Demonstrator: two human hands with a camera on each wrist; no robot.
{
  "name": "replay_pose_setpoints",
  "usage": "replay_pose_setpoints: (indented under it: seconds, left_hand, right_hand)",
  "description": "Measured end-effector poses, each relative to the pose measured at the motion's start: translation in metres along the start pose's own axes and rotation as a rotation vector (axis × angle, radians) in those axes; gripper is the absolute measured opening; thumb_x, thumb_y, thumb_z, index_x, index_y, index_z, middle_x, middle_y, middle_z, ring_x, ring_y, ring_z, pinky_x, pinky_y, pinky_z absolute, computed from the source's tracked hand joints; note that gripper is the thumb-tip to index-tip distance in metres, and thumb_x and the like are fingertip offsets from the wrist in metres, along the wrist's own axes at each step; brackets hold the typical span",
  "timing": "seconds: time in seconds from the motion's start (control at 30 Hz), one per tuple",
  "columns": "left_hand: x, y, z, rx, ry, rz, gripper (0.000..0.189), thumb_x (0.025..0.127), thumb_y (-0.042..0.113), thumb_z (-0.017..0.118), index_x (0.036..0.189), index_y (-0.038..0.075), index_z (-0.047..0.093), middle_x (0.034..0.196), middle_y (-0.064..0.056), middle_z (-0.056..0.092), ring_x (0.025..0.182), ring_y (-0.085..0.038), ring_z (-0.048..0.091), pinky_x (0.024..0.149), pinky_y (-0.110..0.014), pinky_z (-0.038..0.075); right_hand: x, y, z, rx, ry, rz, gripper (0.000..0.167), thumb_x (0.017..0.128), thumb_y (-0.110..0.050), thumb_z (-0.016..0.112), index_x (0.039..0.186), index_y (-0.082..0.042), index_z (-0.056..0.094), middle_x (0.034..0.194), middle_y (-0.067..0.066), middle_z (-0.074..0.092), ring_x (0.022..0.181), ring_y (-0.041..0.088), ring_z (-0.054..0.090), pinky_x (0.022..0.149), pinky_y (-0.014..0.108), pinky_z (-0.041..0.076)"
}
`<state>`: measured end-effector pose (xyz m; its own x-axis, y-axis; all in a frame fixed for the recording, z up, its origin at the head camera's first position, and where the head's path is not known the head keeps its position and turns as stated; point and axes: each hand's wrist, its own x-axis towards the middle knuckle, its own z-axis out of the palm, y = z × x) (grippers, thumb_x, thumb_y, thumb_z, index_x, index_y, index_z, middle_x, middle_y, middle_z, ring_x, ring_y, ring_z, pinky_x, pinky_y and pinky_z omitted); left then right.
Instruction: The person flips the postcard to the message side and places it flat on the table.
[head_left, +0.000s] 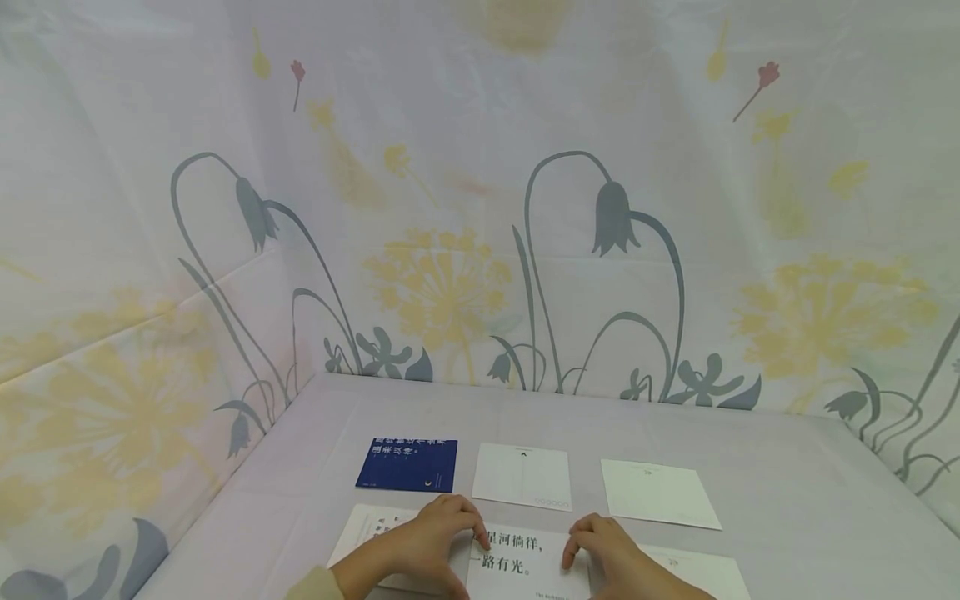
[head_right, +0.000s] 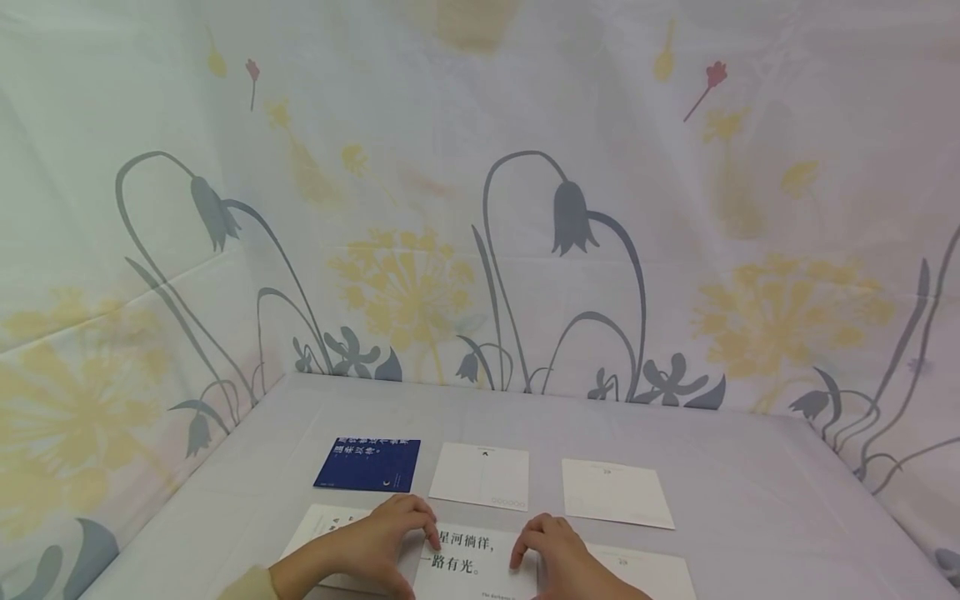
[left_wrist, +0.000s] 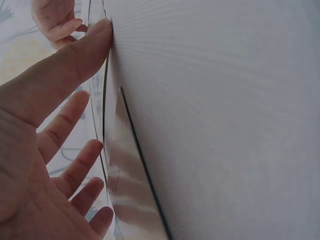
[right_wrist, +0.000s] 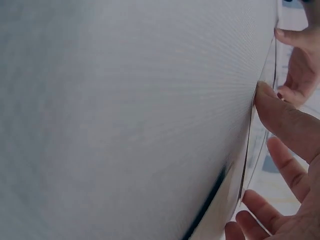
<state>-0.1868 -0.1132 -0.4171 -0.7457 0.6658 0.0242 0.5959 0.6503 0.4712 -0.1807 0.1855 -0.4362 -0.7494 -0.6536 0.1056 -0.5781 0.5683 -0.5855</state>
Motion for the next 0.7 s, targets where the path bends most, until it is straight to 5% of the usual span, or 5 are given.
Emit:
replay_pose_setpoints:
  seconds: [0.27,0.43,0.53,0.7]
  left_hand:
    - [0.001,0.004,-0.003,0.005,-0.012,-0.020,0.052,0.052,0.032,0.090,0.096,0.031,0.063,0.108,0.013,0.041,0.102,-0.007,0.035,0.093,-0.030,0.036]
    - [0.001,0.005,-0.003,-0.001,0.000,-0.025,0.053,0.051,0.033,0.090,0.097,0.030,0.063,0.110,0.011,0.039,0.104,-0.009,0.035,0.095,-0.031,0.036]
    - [0.002,0.005,-0.002,-0.043,0.012,-0.029,0.053,0.051,0.030,0.090,0.097,0.029,0.063,0.109,0.011,0.036,0.103,-0.008,0.037,0.096,-0.028,0.038]
    - [0.004,0.004,-0.001,-0.160,0.023,-0.059,0.051,0.055,0.023,0.089,0.099,0.024,0.062,0.105,0.009,0.034,0.096,-0.006,0.044,0.089,-0.023,0.043]
  right_hand:
    - [0.002,-0.002,0.000,0.038,0.007,-0.011,0.040,0.061,-0.039,0.085,0.090,-0.027,0.061,0.105,-0.002,0.040,0.095,0.012,0.036,0.082,0.031,0.043]
    - [0.001,-0.006,-0.003,0.130,0.005,0.043,0.036,0.065,-0.020,0.085,0.090,-0.023,0.059,0.104,0.001,0.038,0.089,0.014,0.040,0.076,0.026,0.044]
    - [-0.001,-0.010,-0.006,0.219,0.022,0.066,0.038,0.064,-0.004,0.080,0.093,-0.018,0.059,0.102,0.004,0.038,0.078,0.011,0.045,0.065,0.022,0.045]
    - [-0.002,-0.013,-0.007,0.263,0.052,0.094,0.042,0.063,0.001,0.078,0.098,-0.012,0.060,0.104,0.009,0.038,0.069,0.008,0.046,0.059,0.022,0.047]
